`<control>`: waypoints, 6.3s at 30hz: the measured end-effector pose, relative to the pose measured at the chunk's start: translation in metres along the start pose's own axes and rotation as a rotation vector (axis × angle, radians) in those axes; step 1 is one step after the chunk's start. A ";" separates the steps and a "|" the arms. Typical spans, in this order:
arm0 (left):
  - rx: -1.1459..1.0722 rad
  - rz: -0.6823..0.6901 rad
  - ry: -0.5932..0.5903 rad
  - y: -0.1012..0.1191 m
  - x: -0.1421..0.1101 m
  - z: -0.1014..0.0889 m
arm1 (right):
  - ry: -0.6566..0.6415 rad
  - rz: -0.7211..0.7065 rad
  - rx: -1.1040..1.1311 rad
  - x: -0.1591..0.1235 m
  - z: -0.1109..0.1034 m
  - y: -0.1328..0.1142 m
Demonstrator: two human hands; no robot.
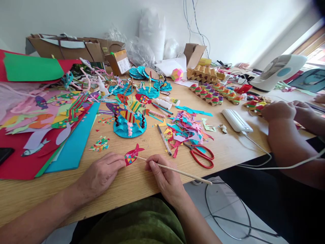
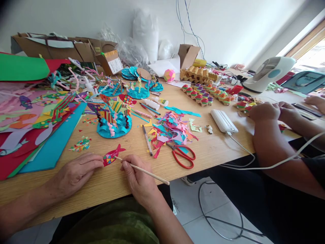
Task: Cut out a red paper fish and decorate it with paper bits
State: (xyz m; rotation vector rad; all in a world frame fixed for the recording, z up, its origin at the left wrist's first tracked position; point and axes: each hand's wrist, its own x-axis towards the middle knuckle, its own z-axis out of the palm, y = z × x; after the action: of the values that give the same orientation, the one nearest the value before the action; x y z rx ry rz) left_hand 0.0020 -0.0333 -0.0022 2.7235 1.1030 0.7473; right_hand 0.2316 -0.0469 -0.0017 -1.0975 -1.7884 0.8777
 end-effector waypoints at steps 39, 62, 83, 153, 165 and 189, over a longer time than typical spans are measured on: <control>0.013 0.070 0.082 0.001 0.002 0.000 | 0.018 -0.006 0.014 -0.003 0.000 0.001; 0.035 0.081 0.071 0.002 0.003 0.000 | -0.004 0.002 0.020 0.000 -0.002 -0.002; 0.040 0.073 0.070 0.002 0.003 -0.001 | 0.036 -0.014 0.002 -0.001 -0.003 -0.003; 0.013 0.035 0.037 0.003 0.004 -0.002 | -0.001 0.003 0.016 0.000 -0.003 -0.003; -0.007 0.041 0.049 0.003 0.004 -0.002 | -0.031 0.020 0.030 0.000 -0.001 -0.002; -0.039 -0.009 0.034 0.002 0.003 0.000 | 0.025 0.041 0.163 0.000 -0.001 0.000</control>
State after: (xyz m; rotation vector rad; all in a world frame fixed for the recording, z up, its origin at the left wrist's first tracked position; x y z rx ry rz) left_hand 0.0046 -0.0328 -0.0009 2.6811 1.0950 0.8086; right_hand 0.2330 -0.0467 -0.0014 -1.0387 -1.6479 1.0107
